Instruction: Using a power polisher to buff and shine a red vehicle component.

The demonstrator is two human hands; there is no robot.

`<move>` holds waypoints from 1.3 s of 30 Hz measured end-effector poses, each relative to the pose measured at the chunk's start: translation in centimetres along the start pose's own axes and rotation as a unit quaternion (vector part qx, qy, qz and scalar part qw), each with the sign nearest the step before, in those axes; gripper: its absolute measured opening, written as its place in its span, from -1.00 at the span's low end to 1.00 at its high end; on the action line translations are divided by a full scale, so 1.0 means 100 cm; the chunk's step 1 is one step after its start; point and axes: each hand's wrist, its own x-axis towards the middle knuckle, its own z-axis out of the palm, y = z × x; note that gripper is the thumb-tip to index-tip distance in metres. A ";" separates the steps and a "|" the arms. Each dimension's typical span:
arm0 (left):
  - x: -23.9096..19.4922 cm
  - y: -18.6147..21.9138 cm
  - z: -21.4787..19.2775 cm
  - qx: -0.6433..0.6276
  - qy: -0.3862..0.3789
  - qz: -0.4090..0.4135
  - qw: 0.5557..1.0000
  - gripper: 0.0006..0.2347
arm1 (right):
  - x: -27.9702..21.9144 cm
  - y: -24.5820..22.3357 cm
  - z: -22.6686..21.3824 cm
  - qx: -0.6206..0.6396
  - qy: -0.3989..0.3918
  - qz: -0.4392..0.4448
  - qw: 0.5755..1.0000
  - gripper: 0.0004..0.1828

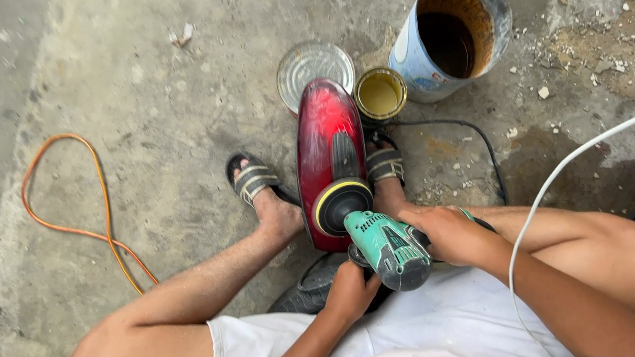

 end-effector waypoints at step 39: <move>-0.008 0.003 -0.006 0.000 -0.013 0.016 1.000 -0.82 | 0.006 -0.003 -0.002 0.057 -0.035 -0.003 0.998 -0.43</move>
